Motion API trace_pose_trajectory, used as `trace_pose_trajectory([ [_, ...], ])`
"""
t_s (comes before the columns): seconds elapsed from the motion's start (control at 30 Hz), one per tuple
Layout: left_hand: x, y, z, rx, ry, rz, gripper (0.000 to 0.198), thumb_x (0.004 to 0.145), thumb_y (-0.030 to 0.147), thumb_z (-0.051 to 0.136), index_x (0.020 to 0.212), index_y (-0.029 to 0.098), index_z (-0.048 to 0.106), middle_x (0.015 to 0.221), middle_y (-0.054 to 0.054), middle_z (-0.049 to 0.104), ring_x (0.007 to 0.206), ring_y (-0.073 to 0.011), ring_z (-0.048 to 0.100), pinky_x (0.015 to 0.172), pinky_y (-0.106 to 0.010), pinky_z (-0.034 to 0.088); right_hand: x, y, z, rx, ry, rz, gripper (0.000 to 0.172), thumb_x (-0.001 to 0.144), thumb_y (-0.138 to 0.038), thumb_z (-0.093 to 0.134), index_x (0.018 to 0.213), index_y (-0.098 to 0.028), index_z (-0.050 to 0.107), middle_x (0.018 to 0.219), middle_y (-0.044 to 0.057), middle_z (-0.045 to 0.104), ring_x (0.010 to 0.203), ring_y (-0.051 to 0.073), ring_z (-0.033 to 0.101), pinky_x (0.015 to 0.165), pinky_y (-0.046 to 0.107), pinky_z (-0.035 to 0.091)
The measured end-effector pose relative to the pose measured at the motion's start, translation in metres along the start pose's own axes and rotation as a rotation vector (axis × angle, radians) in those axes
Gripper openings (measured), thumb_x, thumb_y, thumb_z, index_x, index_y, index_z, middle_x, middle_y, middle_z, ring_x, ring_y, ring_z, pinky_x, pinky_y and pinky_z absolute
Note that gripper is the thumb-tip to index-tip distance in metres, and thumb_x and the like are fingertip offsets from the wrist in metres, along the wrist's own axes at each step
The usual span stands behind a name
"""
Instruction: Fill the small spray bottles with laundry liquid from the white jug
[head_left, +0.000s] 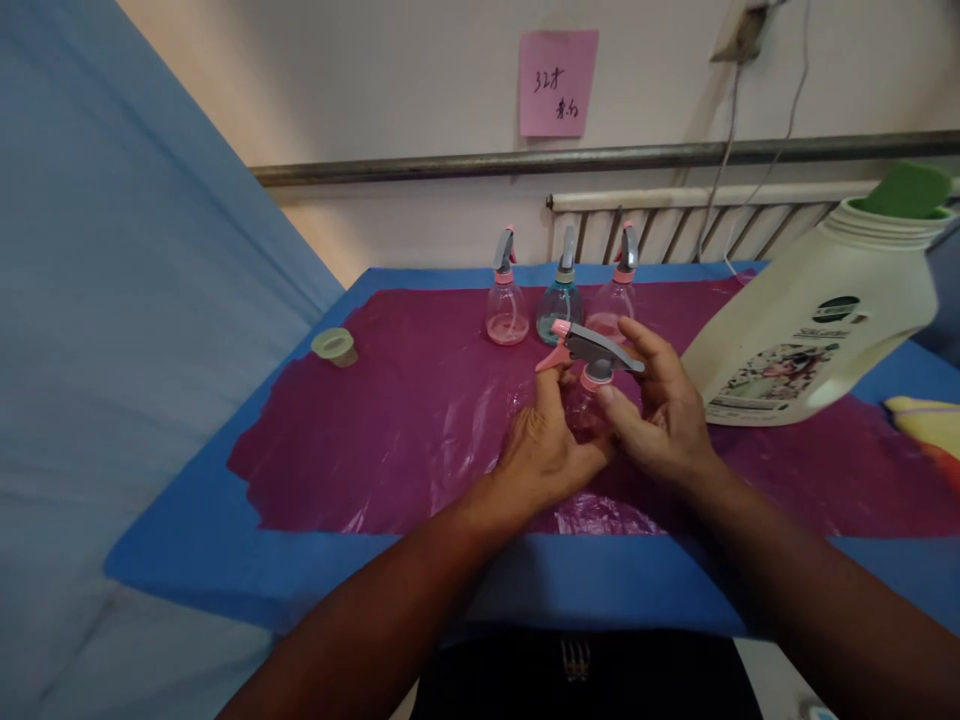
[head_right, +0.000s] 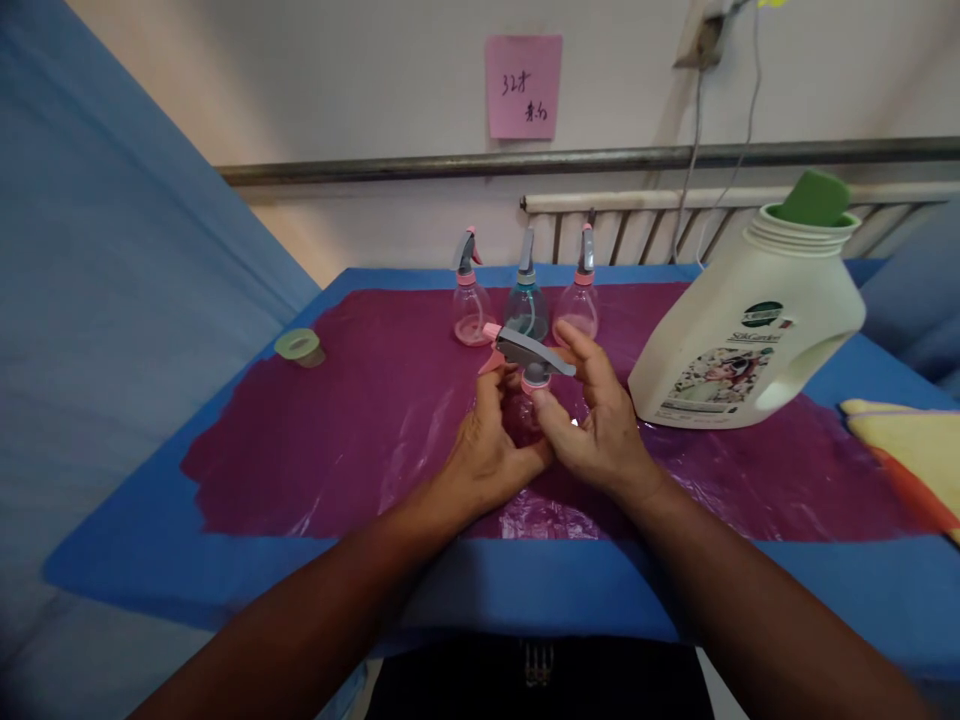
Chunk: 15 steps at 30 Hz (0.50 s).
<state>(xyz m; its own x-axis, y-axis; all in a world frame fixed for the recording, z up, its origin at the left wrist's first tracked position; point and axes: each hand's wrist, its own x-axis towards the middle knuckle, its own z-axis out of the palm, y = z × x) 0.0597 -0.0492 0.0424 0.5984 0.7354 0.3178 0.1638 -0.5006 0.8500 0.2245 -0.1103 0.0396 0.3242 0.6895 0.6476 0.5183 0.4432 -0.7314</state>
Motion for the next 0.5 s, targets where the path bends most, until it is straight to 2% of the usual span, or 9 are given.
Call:
trace_pose_trajectory([
  [0.1,-0.0004,0.0009,-0.0006,0.032,-0.010,-0.021,0.099,0.087,0.033,0.091,0.167,0.029,0.033,0.160,-0.017,0.062,0.137,-0.0381,0.074,0.114,-0.060,0.063,0.0015,0.0024,0.0023,-0.039,0.054,0.027,0.079,0.094,-0.032,0.088,0.166,-0.036,0.056,0.158,0.010,0.067,0.141,0.030,0.070,0.128,0.060,0.055],
  [0.17,-0.0006,0.0015,-0.0010,0.041,-0.014,-0.019,0.098,0.087,0.033,0.090,0.166,0.030,0.034,0.158,-0.016,0.063,0.133,-0.0374,0.076,0.111,-0.059,0.065,0.0011,0.0014,0.0032,-0.019,0.073,0.049,0.077,0.095,-0.032,0.088,0.165,-0.036,0.056,0.155,0.009,0.069,0.136,0.029,0.073,0.126,0.059,0.057],
  [0.33,-0.0001,0.0023,-0.0022,0.036,-0.030,-0.030,0.098,0.088,0.041,0.092,0.166,0.031,0.033,0.154,-0.015,0.066,0.126,-0.0373,0.078,0.106,-0.058,0.066,-0.0022,-0.0033,-0.0005,0.044,-0.017,0.049,0.076,0.105,-0.029,0.071,0.175,-0.040,0.045,0.173,0.009,0.058,0.151,0.031,0.066,0.129,0.059,0.055],
  [0.5,0.0000,0.0022,-0.0012,0.034,-0.024,-0.015,0.099,0.087,0.037,0.092,0.167,0.031,0.032,0.156,-0.015,0.065,0.130,-0.0372,0.076,0.109,-0.058,0.065,-0.0003,0.0008,-0.0008,-0.049,0.024,0.019,0.083,0.097,-0.034,0.084,0.172,-0.039,0.048,0.164,0.009,0.064,0.149,0.033,0.066,0.132,0.064,0.051],
])
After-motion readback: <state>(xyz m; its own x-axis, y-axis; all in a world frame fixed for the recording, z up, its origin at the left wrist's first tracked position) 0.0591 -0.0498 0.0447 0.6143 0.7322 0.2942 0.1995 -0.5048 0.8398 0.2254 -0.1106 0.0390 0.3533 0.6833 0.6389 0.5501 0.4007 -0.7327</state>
